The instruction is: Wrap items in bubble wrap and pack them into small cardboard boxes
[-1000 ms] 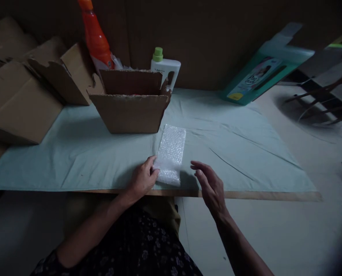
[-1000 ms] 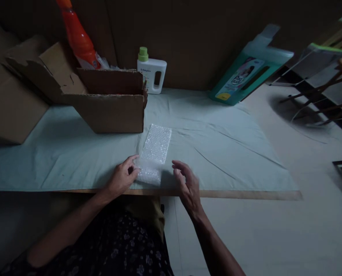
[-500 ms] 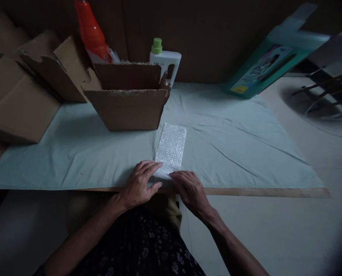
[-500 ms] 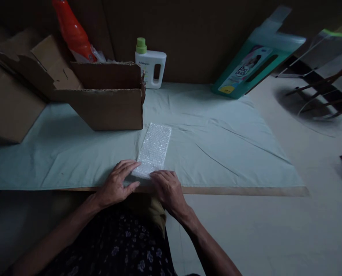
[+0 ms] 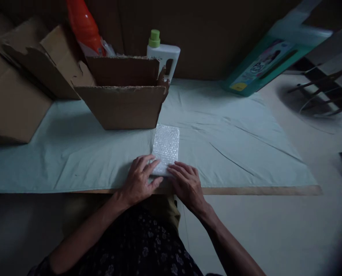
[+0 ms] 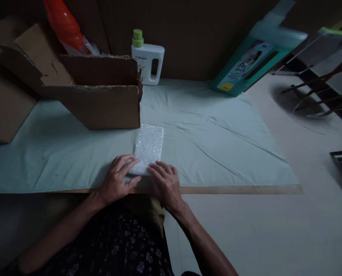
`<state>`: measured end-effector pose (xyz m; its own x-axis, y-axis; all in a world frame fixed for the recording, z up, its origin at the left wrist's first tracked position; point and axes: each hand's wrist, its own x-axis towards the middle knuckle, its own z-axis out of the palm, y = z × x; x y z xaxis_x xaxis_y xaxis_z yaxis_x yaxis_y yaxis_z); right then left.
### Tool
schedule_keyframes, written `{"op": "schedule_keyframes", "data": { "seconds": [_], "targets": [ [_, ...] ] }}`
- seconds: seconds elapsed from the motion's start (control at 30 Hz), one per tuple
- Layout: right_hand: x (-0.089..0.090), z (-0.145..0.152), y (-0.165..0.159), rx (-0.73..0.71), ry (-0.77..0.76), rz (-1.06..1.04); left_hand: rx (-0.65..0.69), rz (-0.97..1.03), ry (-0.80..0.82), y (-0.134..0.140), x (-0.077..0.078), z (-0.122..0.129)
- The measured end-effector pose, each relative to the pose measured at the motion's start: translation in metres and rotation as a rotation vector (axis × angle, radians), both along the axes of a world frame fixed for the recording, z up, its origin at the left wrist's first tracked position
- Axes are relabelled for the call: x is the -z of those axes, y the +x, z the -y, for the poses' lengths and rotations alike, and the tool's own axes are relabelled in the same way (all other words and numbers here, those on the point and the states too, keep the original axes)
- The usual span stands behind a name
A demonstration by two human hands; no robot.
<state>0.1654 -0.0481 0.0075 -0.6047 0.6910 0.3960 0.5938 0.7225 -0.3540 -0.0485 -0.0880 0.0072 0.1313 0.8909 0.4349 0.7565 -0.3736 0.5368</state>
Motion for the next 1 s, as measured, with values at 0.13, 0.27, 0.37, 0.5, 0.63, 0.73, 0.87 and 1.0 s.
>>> {"op": "schedule_keyframes", "data": {
  "seconds": [0.13, 0.27, 0.37, 0.5, 0.63, 0.73, 0.87, 1.0],
  "targets": [
    [-0.005, -0.001, 0.001, -0.046, -0.185, -0.102, 0.090, 0.035, -0.052, -0.006, -0.008, 0.012],
    [-0.004, 0.004, 0.004, 0.042, -0.071, -0.114, 0.010, 0.017, -0.094, -0.008, -0.002, -0.002],
    [0.001, 0.006, 0.002, 0.052, 0.041, -0.020, -0.060, -0.033, -0.071, -0.005, 0.004, -0.016],
    [0.004, 0.001, -0.004, 0.058, 0.043, 0.002, -0.029, 0.046, -0.026, -0.002, 0.001, -0.015],
    [0.001, 0.000, -0.001, 0.049, -0.084, -0.100, 0.062, 0.085, -0.081, -0.006, -0.006, -0.002],
    [-0.002, 0.002, 0.002, 0.058, -0.079, -0.086, 0.047, 0.042, -0.133, -0.005, -0.006, -0.008],
    [0.001, 0.001, 0.001, 0.122, 0.056, 0.009, -0.062, -0.061, -0.218, 0.001, -0.002, -0.030],
    [0.006, -0.010, -0.003, 0.131, 0.038, 0.003, -0.208, 0.197, -0.221, 0.003, -0.004, -0.027]
  ]
}}
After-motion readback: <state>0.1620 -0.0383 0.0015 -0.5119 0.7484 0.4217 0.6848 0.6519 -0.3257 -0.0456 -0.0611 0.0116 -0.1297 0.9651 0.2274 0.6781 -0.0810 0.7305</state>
